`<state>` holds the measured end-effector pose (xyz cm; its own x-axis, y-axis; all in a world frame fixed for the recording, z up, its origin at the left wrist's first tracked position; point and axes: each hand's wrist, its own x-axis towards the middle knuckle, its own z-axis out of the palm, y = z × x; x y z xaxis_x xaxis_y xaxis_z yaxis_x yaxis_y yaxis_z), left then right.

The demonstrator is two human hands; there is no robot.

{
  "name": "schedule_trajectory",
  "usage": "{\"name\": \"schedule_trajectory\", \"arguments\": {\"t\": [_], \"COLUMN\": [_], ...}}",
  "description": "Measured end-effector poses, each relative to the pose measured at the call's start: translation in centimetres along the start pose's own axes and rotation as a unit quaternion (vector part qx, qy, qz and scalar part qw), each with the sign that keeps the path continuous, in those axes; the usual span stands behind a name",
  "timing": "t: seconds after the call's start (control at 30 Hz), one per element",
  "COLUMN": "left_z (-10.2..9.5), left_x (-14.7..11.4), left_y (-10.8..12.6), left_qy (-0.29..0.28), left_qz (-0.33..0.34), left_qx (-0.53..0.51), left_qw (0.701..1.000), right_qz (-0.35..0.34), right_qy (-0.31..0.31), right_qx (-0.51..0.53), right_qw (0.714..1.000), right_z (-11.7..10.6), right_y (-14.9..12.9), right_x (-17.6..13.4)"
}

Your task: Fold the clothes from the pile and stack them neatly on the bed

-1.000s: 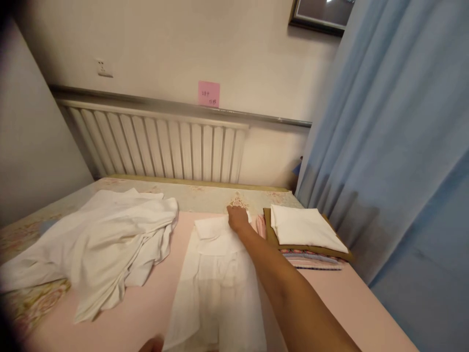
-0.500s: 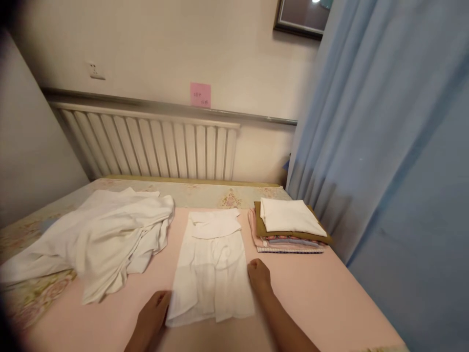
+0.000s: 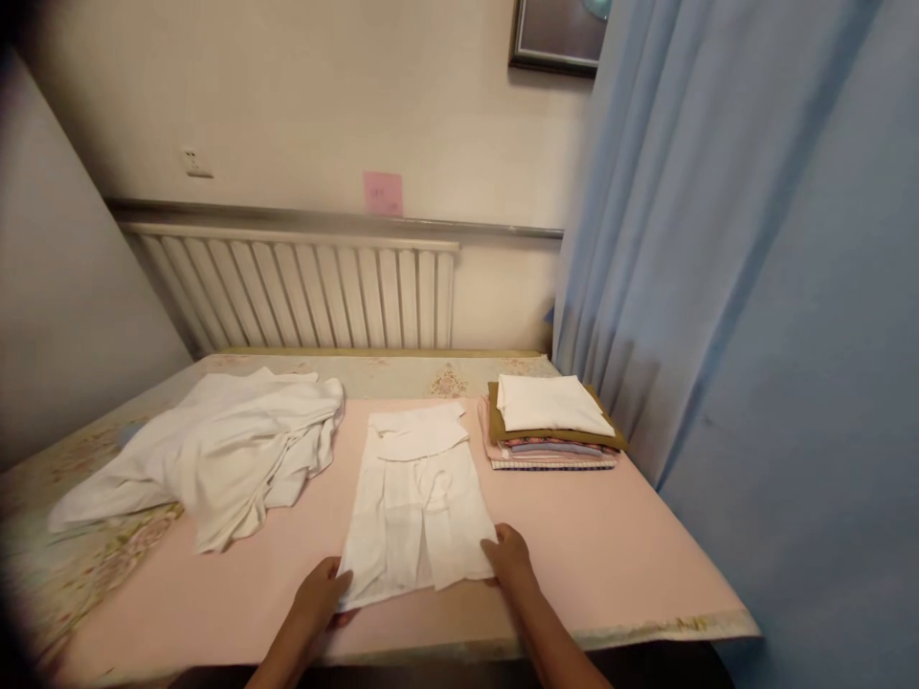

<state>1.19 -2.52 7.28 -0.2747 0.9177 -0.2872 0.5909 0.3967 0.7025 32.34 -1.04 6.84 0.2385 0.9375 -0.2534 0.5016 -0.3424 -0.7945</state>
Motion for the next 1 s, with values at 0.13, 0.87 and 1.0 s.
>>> {"name": "schedule_trajectory", "arguments": {"t": [0.13, 0.87, 1.0], "left_z": [0.6, 1.3, 1.2], "left_x": [-3.2, -5.5, -5.4], "left_y": [-1.5, -2.6, -3.1], "left_qy": [-0.018, 0.089, 0.084], "left_qz": [0.017, 0.033, 0.007], "left_qx": [0.013, -0.080, -0.161], "left_qw": [1.000, 0.992, 0.983], "right_qz": [-0.020, 0.008, 0.011], "right_qy": [-0.006, -0.154, -0.181], "right_qx": [-0.019, 0.200, 0.197], "right_qw": [1.000, 0.968, 0.963], "right_z": [-2.3, 5.3, 5.5], "right_y": [1.9, -3.0, -3.7], "right_x": [-2.2, -5.7, -6.3]}}
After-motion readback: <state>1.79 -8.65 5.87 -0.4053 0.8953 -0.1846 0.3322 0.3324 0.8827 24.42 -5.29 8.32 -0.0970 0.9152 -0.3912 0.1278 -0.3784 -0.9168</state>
